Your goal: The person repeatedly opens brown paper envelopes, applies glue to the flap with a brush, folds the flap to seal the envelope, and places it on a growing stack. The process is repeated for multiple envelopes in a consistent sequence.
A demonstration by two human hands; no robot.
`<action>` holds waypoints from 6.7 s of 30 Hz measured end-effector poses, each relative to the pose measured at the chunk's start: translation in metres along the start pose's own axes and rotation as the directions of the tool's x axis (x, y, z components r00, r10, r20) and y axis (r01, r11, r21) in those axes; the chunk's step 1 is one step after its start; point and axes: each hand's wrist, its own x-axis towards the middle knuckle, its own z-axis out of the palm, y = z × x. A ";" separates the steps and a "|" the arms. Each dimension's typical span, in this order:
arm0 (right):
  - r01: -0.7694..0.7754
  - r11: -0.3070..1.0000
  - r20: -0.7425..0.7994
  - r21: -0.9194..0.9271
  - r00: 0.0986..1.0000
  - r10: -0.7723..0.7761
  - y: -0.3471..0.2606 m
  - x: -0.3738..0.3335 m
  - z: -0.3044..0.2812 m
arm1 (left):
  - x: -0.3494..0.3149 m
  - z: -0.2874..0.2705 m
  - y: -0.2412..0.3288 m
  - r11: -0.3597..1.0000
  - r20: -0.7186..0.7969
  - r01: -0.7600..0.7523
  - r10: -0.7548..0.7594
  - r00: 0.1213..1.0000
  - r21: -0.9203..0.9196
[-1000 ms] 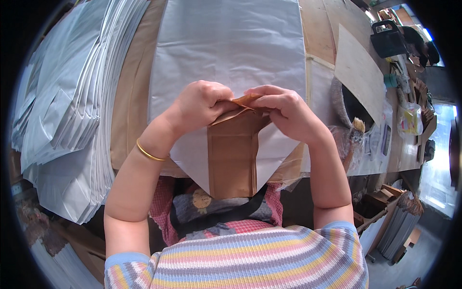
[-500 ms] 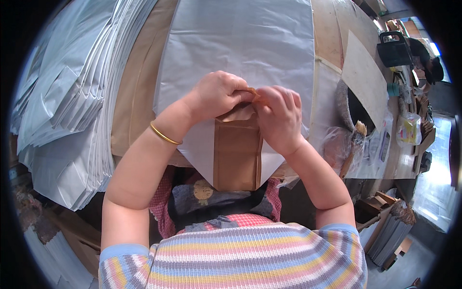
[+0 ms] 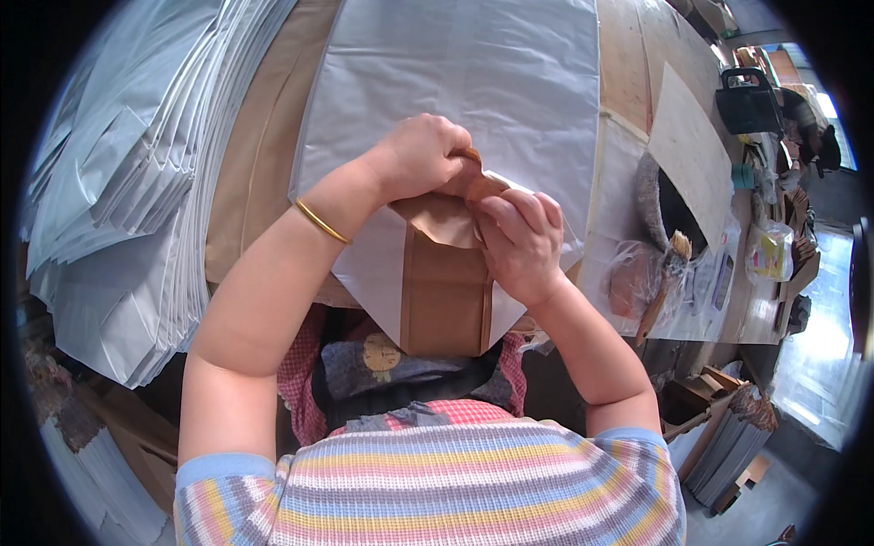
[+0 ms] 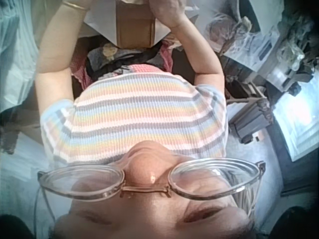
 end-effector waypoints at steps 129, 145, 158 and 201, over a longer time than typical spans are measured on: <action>-0.730 0.312 0.413 0.608 0.626 0.662 -0.030 0.030 -0.018 | -0.047 0.002 0.003 0.865 -0.260 0.500 -0.472 0.842 0.050; -0.091 -0.150 0.173 0.985 0.369 0.913 0.063 -0.028 -0.005 | -0.036 0.024 0.040 0.486 -0.095 0.181 -0.197 0.976 0.855; 0.248 -0.812 0.456 0.528 0.724 0.517 0.043 -0.016 0.043 | -0.108 -0.004 -0.034 0.762 -0.602 0.363 0.044 0.797 0.536; -0.064 -0.901 0.512 0.429 0.839 0.185 0.063 -0.019 0.039 | -0.066 -0.017 0.063 0.788 0.224 0.132 -0.325 0.919 0.601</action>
